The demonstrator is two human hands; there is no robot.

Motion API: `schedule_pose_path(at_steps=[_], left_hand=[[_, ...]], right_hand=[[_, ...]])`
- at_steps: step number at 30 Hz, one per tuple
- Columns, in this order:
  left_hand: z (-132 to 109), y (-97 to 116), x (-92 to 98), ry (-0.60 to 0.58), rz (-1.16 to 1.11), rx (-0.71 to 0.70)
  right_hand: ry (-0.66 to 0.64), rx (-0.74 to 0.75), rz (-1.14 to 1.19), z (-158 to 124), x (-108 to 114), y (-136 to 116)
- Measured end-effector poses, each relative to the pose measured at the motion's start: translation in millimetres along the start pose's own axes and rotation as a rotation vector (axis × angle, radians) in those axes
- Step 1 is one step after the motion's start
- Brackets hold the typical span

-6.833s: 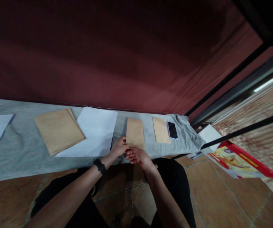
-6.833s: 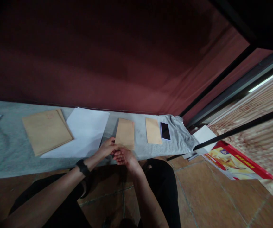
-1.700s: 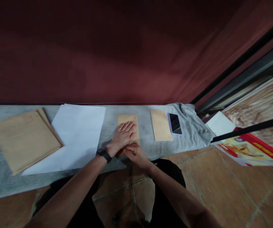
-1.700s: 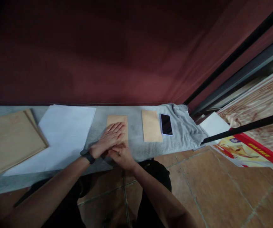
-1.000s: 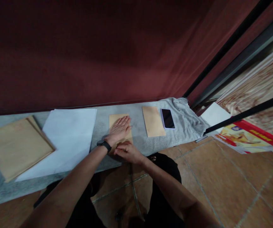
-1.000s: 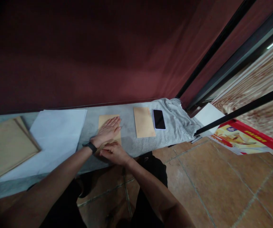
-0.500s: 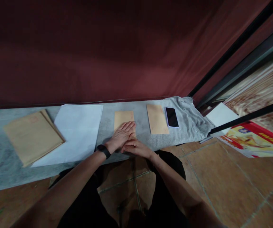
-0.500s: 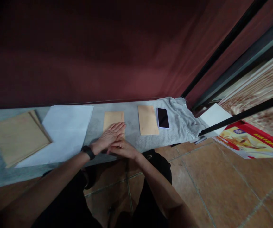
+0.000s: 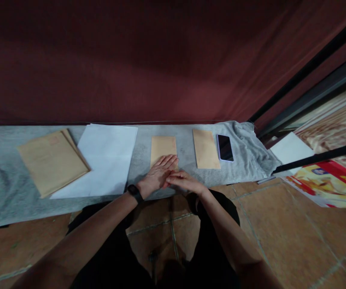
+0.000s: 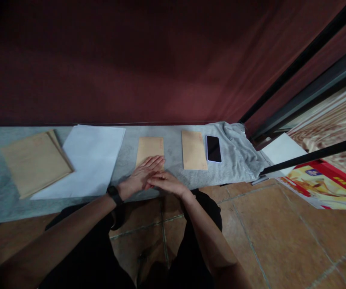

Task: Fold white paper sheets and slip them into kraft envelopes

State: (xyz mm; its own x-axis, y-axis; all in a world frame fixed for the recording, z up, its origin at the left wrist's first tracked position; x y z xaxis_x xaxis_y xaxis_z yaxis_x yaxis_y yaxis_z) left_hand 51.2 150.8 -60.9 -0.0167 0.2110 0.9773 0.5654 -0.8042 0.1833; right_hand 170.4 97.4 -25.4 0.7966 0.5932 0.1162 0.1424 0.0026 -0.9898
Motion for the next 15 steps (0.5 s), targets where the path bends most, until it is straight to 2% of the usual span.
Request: schedule_pose_path(at_steps=[12, 15], left_hand=[[-8.3, -0.5, -2.0, 0.108, -0.081, -0.051], [-11.3, 5.3, -2.6, 0.131, -0.068, -0.014]], right_hand=[[0.036, -0.044, 0.03, -5.0, 7.8, -3.2], [0.152, -0.018, 0.092, -4.0, 15.2, 0.5]])
Point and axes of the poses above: each hand's wrist, its own z-axis towards the middle knuckle, its own x-axis out of the back of the hand, y = z × x, the point moved 4 cm from there along z, towards the middle knuckle, and after that the axes turned 4 degrees about -y, right-handed, at the moved point
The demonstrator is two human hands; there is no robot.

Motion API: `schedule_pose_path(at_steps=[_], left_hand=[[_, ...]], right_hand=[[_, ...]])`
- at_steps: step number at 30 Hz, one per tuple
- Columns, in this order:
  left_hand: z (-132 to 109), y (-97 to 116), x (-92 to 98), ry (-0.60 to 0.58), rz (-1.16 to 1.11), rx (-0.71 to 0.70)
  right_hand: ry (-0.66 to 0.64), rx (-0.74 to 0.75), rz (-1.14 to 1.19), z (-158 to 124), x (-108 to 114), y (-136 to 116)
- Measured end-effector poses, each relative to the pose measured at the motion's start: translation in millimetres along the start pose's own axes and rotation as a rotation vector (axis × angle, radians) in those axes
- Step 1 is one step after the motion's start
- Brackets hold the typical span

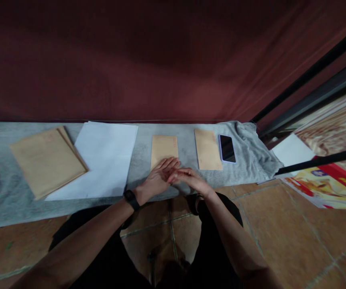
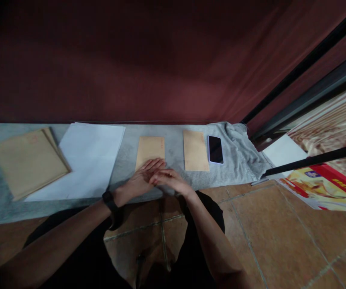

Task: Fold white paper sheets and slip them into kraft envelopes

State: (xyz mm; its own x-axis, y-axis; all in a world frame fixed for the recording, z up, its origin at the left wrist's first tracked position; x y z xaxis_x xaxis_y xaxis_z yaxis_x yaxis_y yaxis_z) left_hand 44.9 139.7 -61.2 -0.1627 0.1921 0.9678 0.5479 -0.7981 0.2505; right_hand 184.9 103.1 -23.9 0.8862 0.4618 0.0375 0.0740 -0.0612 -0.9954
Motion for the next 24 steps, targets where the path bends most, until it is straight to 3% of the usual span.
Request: schedule_pose_path(at_steps=[4, 6, 10, 15, 24], left_hand=[[-7.6, 13.7, 0.6, 0.015, 0.025, -0.029], [-13.5, 19.5, -0.2, 0.018, 0.029, -0.046], [-25.8, 29.5, -4.3, -0.002, 0.026, -0.052], [-32.9, 39.6, -3.4, -0.032, 0.011, -0.098], [-37.7, 37.2, 1.3, -0.121, -0.085, -0.142]], right_hand=[[0.349, 0.106, -0.051, -0.2, 17.3, 4.2], [0.422, 0.114, -0.169, -0.2, 18.7, 7.0], [0.416, 0.097, -0.468, 3.2, 9.9, 15.8], [0.245, 0.057, -0.88, 11.2, -2.1, 31.1], [0.236, -0.126, -1.205, 45.1, 13.3, 31.3]])
Point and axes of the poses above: each hand's wrist, its own z-axis towards the middle knuckle, its own x-axis out of the back of the hand, y = z × x, the point moved 4 cm from there along z, towards the middle knuckle, and after that the axes turned 4 degrees about -y, right-handed, at the moved point
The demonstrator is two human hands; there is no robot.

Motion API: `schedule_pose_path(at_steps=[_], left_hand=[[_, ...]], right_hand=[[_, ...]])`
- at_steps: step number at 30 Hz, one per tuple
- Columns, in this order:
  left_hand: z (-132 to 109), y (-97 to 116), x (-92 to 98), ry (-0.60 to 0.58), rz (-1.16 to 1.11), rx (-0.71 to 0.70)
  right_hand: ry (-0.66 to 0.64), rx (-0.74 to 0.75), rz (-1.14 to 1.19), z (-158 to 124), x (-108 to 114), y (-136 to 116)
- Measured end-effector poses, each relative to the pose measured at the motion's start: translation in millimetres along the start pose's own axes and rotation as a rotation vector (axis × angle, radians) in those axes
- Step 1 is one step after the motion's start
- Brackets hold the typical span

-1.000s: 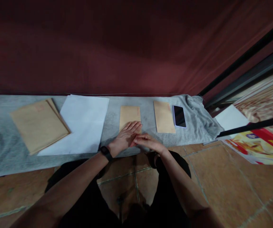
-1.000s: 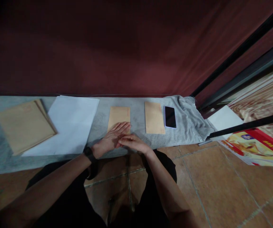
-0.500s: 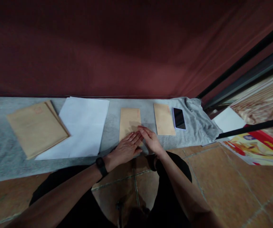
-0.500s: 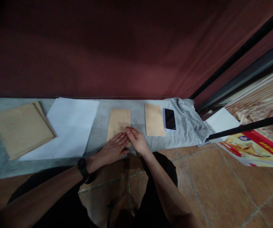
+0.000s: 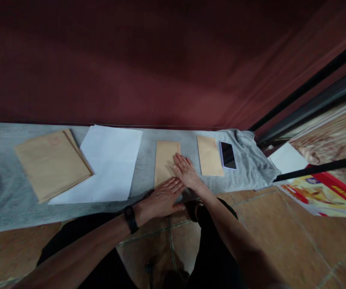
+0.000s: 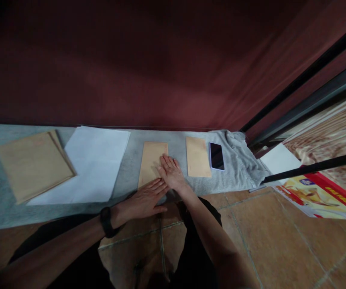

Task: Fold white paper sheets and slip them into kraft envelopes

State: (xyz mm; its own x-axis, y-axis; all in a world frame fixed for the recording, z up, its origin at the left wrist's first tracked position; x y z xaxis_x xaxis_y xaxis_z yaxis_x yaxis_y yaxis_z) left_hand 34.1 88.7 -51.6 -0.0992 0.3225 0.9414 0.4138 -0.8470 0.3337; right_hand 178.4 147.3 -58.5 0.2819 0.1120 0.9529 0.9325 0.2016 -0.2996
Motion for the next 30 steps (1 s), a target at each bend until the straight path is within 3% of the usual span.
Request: schedule_pose_path(at_steps=[14, 23, 30], left_hand=[[-8.7, 6.0, 2.5, -0.052, 0.047, -0.059], [-9.4, -1.0, 7.3, -0.028, 0.007, -0.132], [-11.2, -0.8, 5.8, 0.081, 0.09, -0.135]], right_hand=[[0.175, -0.177, -0.067, 39.1, 2.5, 7.0], [0.143, -0.08, -0.087, 23.6, -0.2, 7.5], [0.058, -0.011, -0.08, 7.6, 0.1, 5.4]])
Point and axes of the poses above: each hand's wrist, its own z-axis towards the middle knuckle, its own x-axis out of the back of the hand, y = z × x, the point moved 4 cm from there along z, towards the middle knuckle, and after that the axes turned 4 degrees about -y, right-handed, at the moved point
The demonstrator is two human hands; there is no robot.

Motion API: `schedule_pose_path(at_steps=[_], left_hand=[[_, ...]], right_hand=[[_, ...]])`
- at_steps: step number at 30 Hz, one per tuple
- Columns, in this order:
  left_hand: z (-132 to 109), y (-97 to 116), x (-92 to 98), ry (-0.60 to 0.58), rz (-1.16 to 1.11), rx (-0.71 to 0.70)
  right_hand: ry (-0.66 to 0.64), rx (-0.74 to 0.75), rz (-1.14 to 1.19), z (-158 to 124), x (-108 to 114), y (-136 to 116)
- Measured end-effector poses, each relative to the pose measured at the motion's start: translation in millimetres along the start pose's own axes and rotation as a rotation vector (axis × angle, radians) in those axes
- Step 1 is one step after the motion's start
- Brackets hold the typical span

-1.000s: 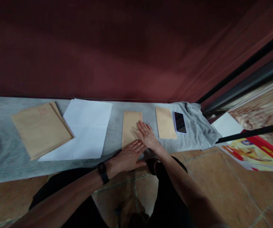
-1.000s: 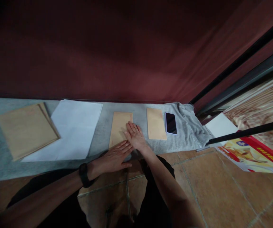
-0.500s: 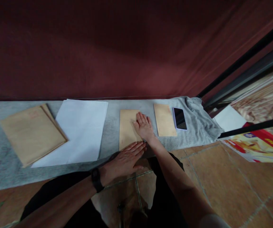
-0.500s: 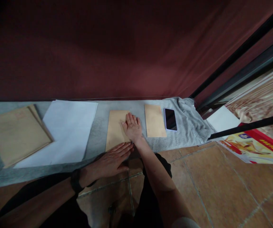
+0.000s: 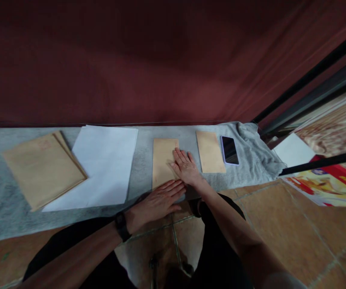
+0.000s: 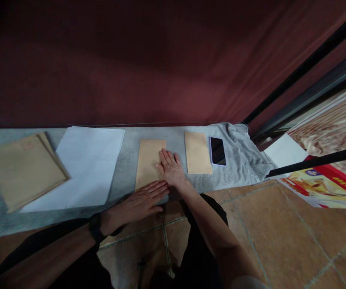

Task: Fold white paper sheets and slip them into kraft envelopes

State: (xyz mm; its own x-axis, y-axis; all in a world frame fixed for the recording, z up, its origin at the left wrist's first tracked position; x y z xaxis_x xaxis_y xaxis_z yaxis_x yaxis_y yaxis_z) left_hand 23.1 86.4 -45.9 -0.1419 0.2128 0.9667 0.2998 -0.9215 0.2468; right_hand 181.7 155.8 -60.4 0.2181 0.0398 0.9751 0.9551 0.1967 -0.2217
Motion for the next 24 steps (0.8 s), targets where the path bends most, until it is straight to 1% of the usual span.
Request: schedule_pose_path(at_steps=[5, 10, 13, 17, 24], left_hand=[[-0.6, -6.0, 2.2, 0.052, 0.092, 0.066], [-6.1, -17.0, 6.5, 0.02, 0.207, 0.093], [-6.4, -17.7, 8.3, 0.006, 0.233, 0.078], [-3.7, -14.3, 8.6, -0.007, 0.232, 0.071], [4.5, -21.1, 18.5, 0.054, 0.116, 0.156]], right_hand=[[-0.035, 0.067, 0.037, -10.7, 3.3, -1.4], [-0.035, 0.123, 0.113, -15.1, 9.9, 1.7], [-0.041, 0.138, 0.135, -15.4, 14.6, 2.8], [-0.054, 0.132, 0.121, -14.9, 18.6, 1.5], [-0.038, 0.092, 0.098, -8.9, 16.2, 7.0]])
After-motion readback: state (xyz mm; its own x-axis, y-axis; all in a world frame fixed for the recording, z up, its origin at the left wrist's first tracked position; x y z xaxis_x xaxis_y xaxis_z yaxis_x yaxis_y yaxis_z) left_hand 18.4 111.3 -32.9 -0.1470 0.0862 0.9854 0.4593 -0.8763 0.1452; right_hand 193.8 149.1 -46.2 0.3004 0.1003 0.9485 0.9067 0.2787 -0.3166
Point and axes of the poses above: each hand's wrist, its own z-axis towards the middle knuckle, its own x-axis out of the back of the hand, y = z × x, the point moved 4 cm from there along z, towards the middle knuckle, and after that the axes turned 4 degrees about -y, right-handed, at the moved point
